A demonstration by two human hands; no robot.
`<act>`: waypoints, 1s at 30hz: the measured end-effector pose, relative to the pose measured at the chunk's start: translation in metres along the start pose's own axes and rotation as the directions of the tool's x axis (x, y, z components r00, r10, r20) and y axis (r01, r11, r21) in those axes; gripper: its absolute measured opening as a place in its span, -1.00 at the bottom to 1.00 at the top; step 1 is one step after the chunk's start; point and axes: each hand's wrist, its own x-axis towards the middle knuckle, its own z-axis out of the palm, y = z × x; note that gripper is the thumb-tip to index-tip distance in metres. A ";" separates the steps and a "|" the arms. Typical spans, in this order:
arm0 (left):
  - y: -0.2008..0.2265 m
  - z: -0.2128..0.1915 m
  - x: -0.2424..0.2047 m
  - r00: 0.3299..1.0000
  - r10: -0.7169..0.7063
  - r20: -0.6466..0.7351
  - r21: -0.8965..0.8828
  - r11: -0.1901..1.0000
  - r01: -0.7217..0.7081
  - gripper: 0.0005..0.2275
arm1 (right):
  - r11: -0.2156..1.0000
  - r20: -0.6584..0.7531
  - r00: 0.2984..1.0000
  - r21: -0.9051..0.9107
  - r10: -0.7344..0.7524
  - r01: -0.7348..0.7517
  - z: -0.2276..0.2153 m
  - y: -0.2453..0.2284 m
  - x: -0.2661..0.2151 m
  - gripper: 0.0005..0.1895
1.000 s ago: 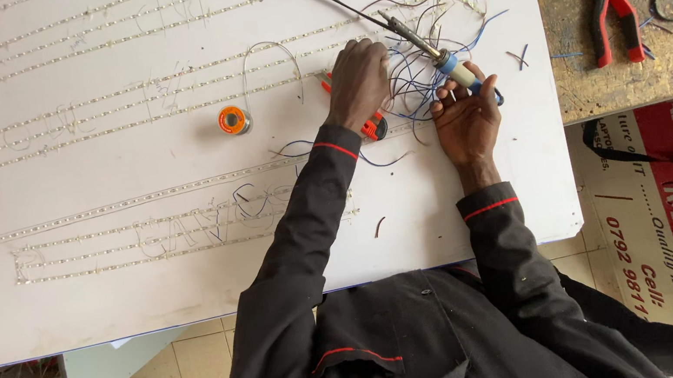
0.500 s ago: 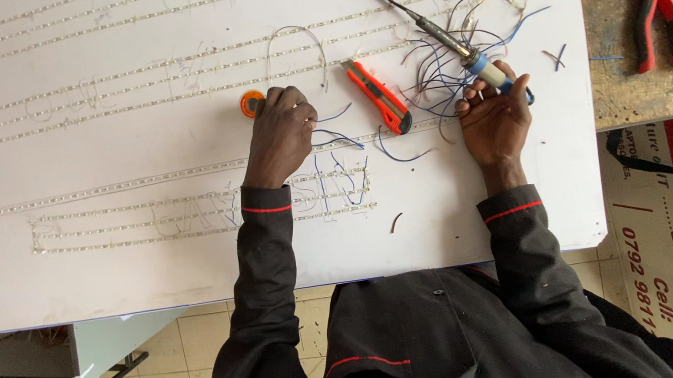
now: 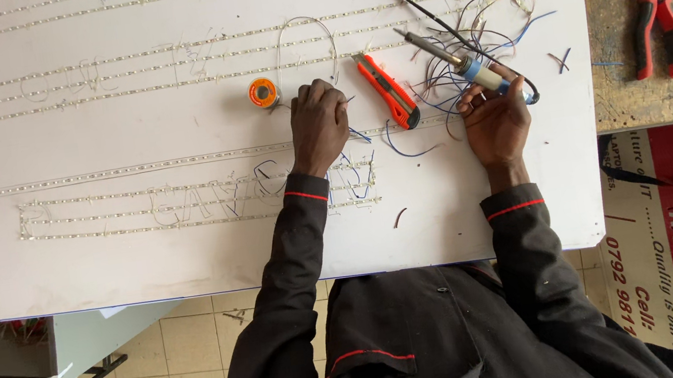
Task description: The person solders wires to LED strips on a white work surface. They use a soldering iron and solder wire to attach blue and white wires to the LED strip, occasionally using pliers to hold or adjust the wires.
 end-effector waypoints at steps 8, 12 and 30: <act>0.009 -0.015 -0.005 0.999 -0.018 -0.037 -0.017 1.000 0.018 -0.92 | 0.984 0.037 0.999 -0.173 -0.028 0.034 0.011 0.022 -0.010 -0.42; 0.010 0.004 -0.003 0.998 -0.036 -0.057 -0.012 0.999 0.036 -0.94 | 0.980 0.063 0.998 -0.195 -0.027 0.039 0.024 0.028 -0.013 -0.41; 0.001 -0.001 0.026 0.844 0.019 -0.536 -0.206 0.967 -0.153 -0.93 | 0.949 0.138 0.984 -0.282 -0.109 0.145 0.026 0.045 -0.011 -0.48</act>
